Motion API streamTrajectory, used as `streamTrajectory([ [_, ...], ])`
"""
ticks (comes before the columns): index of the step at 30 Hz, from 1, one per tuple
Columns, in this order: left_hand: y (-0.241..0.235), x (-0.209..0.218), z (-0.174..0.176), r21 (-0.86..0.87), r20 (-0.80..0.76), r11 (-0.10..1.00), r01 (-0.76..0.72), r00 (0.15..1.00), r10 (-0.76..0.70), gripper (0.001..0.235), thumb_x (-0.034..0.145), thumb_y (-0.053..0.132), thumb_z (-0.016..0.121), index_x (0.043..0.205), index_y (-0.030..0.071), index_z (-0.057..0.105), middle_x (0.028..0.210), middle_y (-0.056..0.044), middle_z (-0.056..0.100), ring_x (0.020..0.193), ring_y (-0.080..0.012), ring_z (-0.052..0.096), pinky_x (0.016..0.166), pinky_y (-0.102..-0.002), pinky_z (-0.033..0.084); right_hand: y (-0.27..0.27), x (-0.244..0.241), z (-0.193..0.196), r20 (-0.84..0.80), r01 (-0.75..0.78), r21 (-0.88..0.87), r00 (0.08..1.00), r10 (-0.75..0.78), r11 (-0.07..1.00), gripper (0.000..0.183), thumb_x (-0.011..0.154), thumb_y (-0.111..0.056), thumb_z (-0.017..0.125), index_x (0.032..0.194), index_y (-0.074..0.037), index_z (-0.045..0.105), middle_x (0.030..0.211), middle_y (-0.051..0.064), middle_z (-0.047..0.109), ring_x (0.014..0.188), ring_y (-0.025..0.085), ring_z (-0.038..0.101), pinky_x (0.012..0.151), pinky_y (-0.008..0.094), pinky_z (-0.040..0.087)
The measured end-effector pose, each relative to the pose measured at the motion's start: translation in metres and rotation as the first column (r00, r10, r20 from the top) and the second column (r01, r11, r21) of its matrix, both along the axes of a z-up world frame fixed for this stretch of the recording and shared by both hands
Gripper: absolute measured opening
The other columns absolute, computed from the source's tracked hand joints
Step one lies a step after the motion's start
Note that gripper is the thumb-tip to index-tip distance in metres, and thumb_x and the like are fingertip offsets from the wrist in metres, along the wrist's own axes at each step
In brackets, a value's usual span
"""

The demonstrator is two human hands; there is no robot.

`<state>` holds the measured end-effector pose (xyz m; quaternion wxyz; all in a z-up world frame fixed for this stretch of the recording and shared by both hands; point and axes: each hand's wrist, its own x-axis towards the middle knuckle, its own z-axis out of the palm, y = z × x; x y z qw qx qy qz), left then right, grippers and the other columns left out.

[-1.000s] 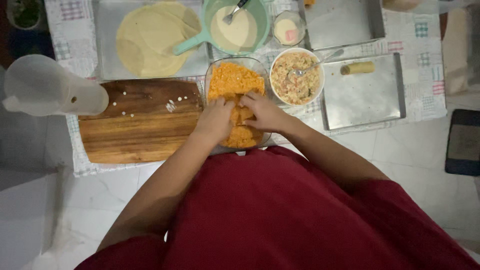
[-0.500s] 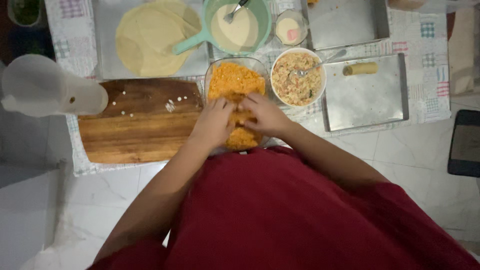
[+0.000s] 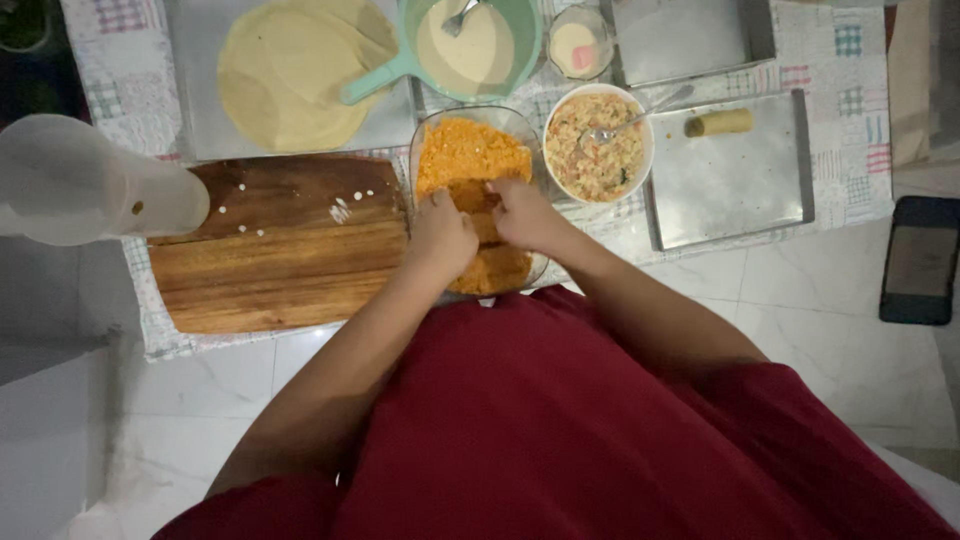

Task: The person places filling onto a round wrapper, rolls it into a cylinder, dips it in a liquid batter, and coats it in breadcrumbs. The finished roll is placed on a metal tray.

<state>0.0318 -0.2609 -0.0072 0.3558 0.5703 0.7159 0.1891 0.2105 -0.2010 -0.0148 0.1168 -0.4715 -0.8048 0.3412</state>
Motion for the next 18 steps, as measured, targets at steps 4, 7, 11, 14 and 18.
streamTrajectory([
  [4, 0.012, -0.004, -0.019, 0.028, 0.116, 0.997, -0.071, 0.991, 0.068, 0.039, 0.096, 0.016, 0.06, 0.127, -0.006, 0.054, 0.125, -0.033, 0.062, 0.12, -0.0477, 0.059, 0.104, -0.053, 0.048, 0.013, 0.004, -0.003, -0.037, 0.003, -0.275, 0.999, -0.014, 0.961, 0.033, 0.086, -0.004, 0.055, 0.117, 0.001, 0.066, 0.098, 0.024, 0.071, 0.093, 0.036, 0.071, 0.082, 0.043, 0.054],
  [7, 0.013, -0.008, -0.013, -0.152, 0.222, 0.985, -0.085, 0.968, 0.118, 0.042, 0.098, 0.017, 0.056, 0.133, -0.006, 0.047, 0.124, -0.033, 0.06, 0.118, -0.0466, 0.059, 0.099, -0.052, 0.048, 0.019, 0.005, -0.003, -0.128, -0.007, -0.298, 0.991, -0.033, 0.954, 0.036, 0.089, -0.004, 0.057, 0.124, -0.001, 0.064, 0.11, 0.017, 0.07, 0.096, 0.028, 0.068, 0.083, 0.036, 0.052],
  [11, 0.009, -0.009, 0.003, 0.181, 0.314, 0.979, -0.088, 0.949, 0.027, 0.035, 0.095, 0.007, 0.058, 0.127, -0.004, 0.052, 0.124, -0.03, 0.06, 0.118, -0.0463, 0.059, 0.101, -0.05, 0.047, 0.016, 0.004, 0.009, -0.376, -0.083, -0.422, 0.922, -0.091, 0.903, 0.039, 0.092, -0.002, 0.057, 0.13, -0.001, 0.059, 0.114, 0.009, 0.066, 0.106, 0.023, 0.064, 0.09, 0.032, 0.052],
  [14, -0.003, -0.017, 0.028, 0.331, 0.252, 0.944, 0.007, 0.963, -0.095, 0.033, 0.095, 0.004, 0.059, 0.126, -0.002, 0.054, 0.123, -0.027, 0.06, 0.119, -0.0455, 0.058, 0.102, -0.049, 0.048, 0.001, 0.005, 0.045, -0.373, -0.067, -0.441, 0.921, -0.114, 0.895, 0.039, 0.094, -0.002, 0.055, 0.133, -0.001, 0.06, 0.11, 0.009, 0.065, 0.097, 0.027, 0.064, 0.084, 0.037, 0.053],
  [18, -0.02, -0.04, 0.062, 0.257, 0.068, 0.919, 0.298, 0.943, -0.325, 0.027, 0.094, 0.008, 0.062, 0.12, 0.003, 0.06, 0.122, -0.022, 0.061, 0.119, -0.0405, 0.058, 0.102, -0.047, 0.049, -0.014, 0.018, 0.089, -0.162, -0.192, -0.088, 0.971, 0.176, 0.977, 0.037, 0.09, -0.002, 0.06, 0.126, -0.006, 0.064, 0.11, 0.014, 0.065, 0.099, 0.034, 0.065, 0.084, 0.042, 0.054],
])
